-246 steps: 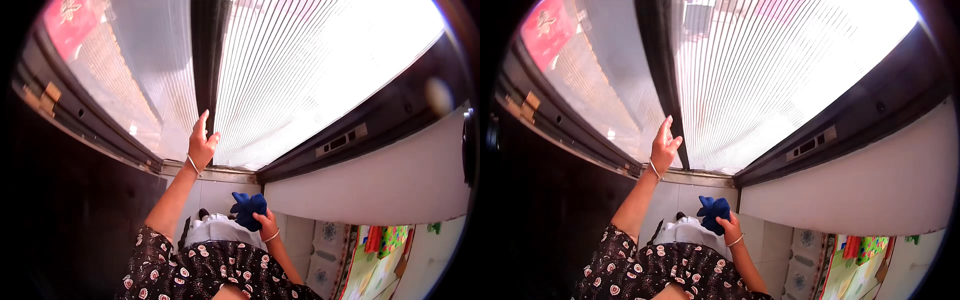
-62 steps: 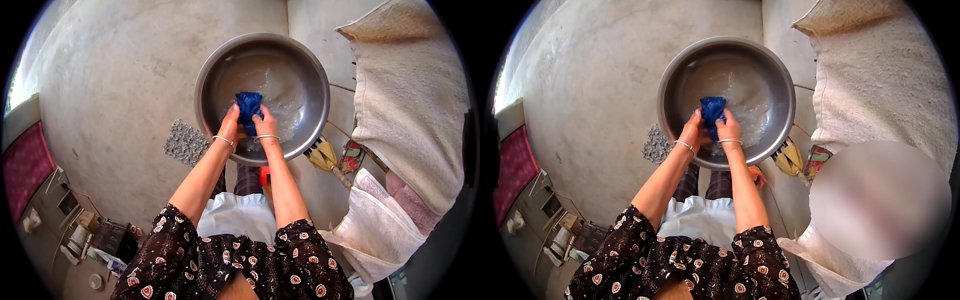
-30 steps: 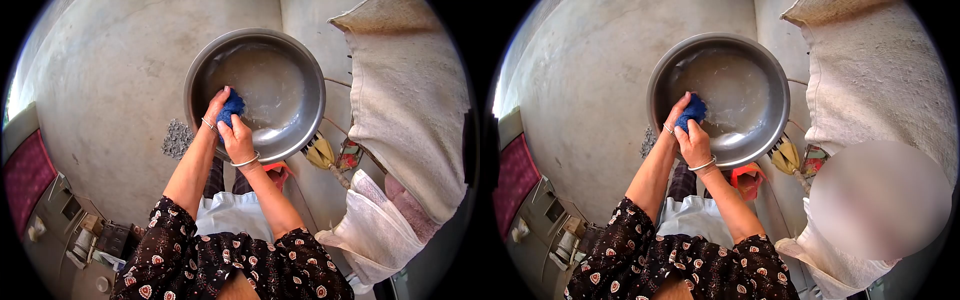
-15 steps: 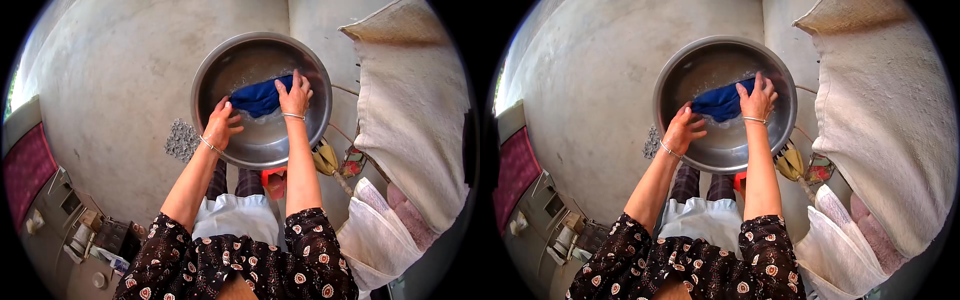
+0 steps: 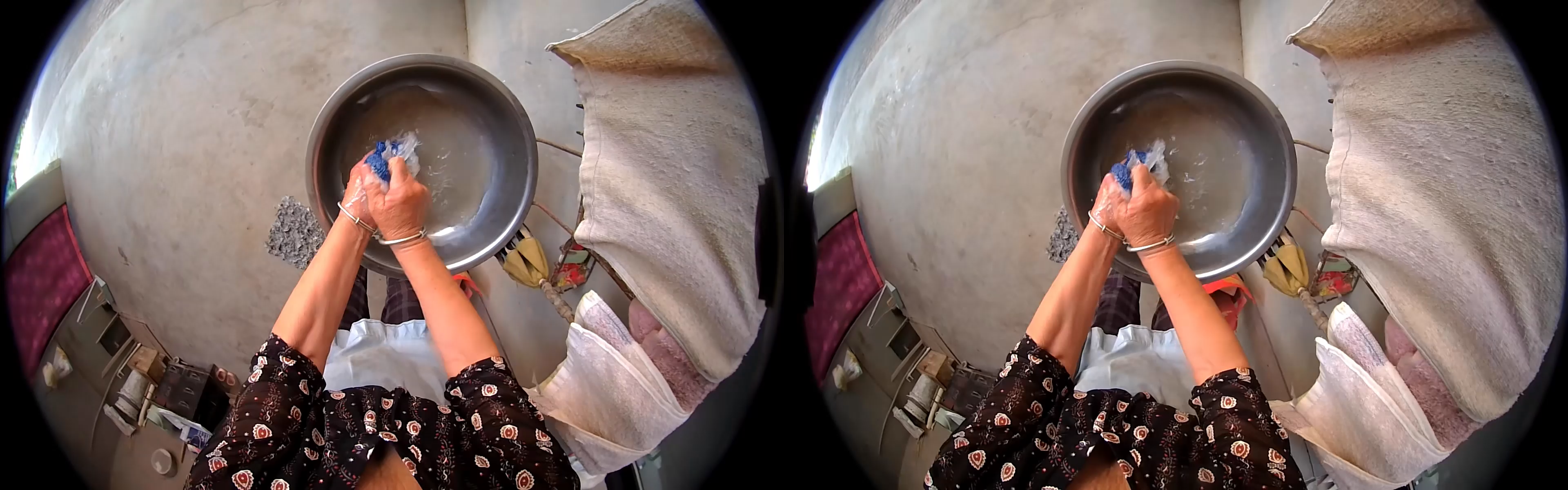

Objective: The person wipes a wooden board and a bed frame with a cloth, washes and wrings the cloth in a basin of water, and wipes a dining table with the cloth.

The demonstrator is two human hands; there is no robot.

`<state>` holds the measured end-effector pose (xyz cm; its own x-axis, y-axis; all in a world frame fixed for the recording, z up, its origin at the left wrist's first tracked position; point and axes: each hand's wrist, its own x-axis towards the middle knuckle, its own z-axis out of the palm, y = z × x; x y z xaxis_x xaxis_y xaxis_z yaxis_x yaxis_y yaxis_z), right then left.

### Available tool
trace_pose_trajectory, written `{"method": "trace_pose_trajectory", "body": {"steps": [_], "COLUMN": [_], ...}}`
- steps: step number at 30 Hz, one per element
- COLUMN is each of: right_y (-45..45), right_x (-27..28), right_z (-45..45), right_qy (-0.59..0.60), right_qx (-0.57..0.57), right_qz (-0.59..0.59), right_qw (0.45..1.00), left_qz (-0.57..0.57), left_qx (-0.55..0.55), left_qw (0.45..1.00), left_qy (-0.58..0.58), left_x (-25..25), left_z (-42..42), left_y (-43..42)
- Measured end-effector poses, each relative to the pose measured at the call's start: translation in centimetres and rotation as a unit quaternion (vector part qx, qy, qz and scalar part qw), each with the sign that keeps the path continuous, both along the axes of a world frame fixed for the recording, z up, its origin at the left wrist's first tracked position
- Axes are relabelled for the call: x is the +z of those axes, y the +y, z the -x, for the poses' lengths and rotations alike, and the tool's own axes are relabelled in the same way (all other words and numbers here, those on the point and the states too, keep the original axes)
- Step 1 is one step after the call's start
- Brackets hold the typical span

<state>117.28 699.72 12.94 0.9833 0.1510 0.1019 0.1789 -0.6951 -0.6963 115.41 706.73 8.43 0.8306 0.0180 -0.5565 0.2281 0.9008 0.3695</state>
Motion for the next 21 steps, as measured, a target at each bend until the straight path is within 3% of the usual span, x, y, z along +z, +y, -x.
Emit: {"method": "trace_pose_trajectory", "body": {"steps": [1, 4, 6, 7, 11, 12, 13, 15, 17, 18, 19, 21], "right_y": [-0.3, -2.7, -4.1, -4.6, -8.7, -8.9, -9.2, -8.3, -5.3, -4.2, -3.1, -0.7], "right_x": [-0.5, -1.8, -2.2, -1.8, -5.0, -6.2, -8.6, -9.5, -4.0, -2.1, -0.6, 1.1], "right_z": [-0.9, -4.4, -5.7, -6.5, -7.0, -6.1, -5.0, -2.9, -1.1, -0.1, 1.0, 2.9], "right_qy": [-0.001, 0.024, 0.013, 0.107, 0.065, 0.081, 0.101, 0.177, 0.282, 0.267, 0.252, 0.175], "right_qx": [-0.002, -0.019, -0.017, -0.051, -0.129, -0.112, -0.11, -0.04, -0.013, 0.019, 0.05, 0.02], "right_qz": [0.043, 0.132, 0.146, 0.198, 0.291, 0.253, 0.107, -0.052, -0.149, -0.167, -0.184, -0.155], "right_qw": [0.999, 0.991, 0.989, 0.973, 0.946, 0.958, 0.983, 0.982, 0.948, 0.949, 0.949, 0.972], "left_qz": [-0.001, -0.099, -0.093, -0.09, -0.172, -0.168, -0.163, -0.147, -0.076, -0.063, 0.036, 0.027], "left_qx": [-0.01, -0.055, -0.055, -0.071, -0.131, -0.141, -0.151, -0.13, -0.085, -0.045, -0.075, -0.081], "left_qw": [0.996, 0.987, 0.989, 0.988, 0.954, 0.95, 0.946, 0.954, 0.979, 0.986, 0.988, 0.989], "left_qy": [0.093, 0.112, 0.098, 0.099, 0.207, 0.222, 0.237, 0.228, 0.171, 0.144, 0.128, 0.122], "left_x": [1.0, 5.0, 4.9, 4.7, 3.8, 2.9, 2.1, 0.8, -1.8, -2.5, -4.5, -1.9], "left_z": [-0.5, -0.8, -0.2, -0.1, 1.1, 1.4, 1.4, 0.9, 0.3, -0.2, 0.0, -1.4], "left_y": [-0.1, -1.3, -1.1, -0.8, 0.4, 0.3, 0.2, -0.3, -0.3, -0.2, 1.1, 1.4]}}
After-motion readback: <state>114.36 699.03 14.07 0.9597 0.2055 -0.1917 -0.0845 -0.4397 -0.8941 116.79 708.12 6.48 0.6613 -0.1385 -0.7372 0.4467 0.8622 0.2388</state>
